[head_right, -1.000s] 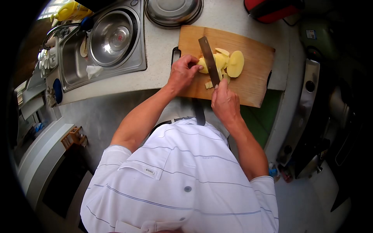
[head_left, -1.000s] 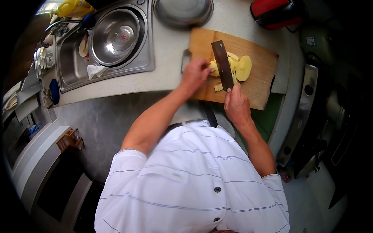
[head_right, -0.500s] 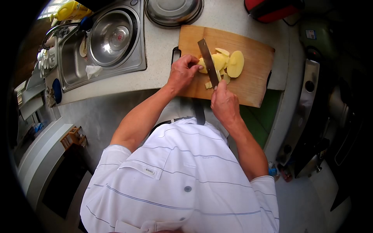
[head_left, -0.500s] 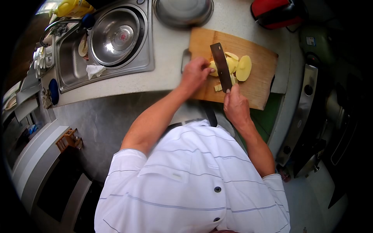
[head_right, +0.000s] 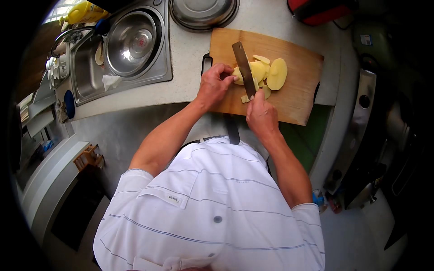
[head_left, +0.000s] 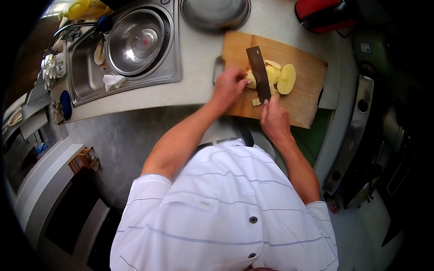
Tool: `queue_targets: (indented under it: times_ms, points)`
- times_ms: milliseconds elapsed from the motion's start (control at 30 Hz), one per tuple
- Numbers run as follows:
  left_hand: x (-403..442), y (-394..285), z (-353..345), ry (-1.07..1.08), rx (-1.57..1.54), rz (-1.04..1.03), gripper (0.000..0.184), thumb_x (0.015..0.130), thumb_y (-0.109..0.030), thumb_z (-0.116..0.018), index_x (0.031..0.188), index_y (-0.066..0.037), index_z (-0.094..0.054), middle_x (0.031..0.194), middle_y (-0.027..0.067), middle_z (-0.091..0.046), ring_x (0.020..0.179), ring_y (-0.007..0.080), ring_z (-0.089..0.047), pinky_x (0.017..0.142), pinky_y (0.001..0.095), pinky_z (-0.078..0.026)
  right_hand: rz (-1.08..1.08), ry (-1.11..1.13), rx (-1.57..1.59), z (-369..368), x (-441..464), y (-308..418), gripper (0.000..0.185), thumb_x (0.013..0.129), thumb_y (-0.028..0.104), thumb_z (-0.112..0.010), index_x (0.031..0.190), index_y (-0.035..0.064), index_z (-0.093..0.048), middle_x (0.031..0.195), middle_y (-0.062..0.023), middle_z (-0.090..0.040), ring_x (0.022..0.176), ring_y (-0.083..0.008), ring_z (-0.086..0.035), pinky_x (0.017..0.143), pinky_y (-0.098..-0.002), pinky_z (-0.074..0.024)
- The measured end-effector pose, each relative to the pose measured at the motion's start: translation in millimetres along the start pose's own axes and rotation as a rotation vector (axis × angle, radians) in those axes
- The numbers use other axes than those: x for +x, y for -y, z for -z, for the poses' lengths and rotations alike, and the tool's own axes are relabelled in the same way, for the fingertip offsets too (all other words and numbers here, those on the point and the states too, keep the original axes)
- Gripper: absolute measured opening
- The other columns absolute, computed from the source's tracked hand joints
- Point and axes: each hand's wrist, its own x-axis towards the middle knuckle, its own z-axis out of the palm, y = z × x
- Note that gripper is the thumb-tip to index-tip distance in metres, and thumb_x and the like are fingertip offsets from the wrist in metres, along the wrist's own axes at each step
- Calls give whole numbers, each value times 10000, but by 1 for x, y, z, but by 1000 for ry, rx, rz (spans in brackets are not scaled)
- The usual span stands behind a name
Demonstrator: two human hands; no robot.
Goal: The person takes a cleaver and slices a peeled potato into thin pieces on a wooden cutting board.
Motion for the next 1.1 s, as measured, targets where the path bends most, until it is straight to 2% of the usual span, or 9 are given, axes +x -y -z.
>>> queue_targets:
  times_ms: [233,567,833,1100]
  points:
    - [0,-1,0,5,-5,29,184,870,-66,-826,990,2,-705,938,95,-705,800,178,-689,740,312,-569,14,-12,-38,23,-9,15,148,1000,92,-589,1013,-13,-485,679,-276,-636,636,-512,-635,581,-596,-499]
    - [0,0,0,-1,-25,33,188,865,-64,-828,995,7,-713,951,106,-708,812,184,-696,744,311,-570,-1,41,-62,16,-9,13,154,979,73,-589,1041,-7,-472,686,-270,-644,639,-502,-649,591,-595,-511]
    - [1,-1,1,4,-8,18,195,867,-67,-828,1000,11,-709,956,112,-710,815,188,-699,746,315,-574,24,17,-1,-22,8,-7,160,993,88,-581,1037,5,-451,730,-287,-655,666,-510,-658,594,-603,-513]
    - [-2,0,1,21,16,19,212,871,-83,-830,1017,6,-704,948,113,-714,822,199,-704,761,330,-574,-4,10,-12,-3,0,2,154,999,89,-580,1023,3,-454,690,-284,-636,662,-515,-649,581,-607,-494]
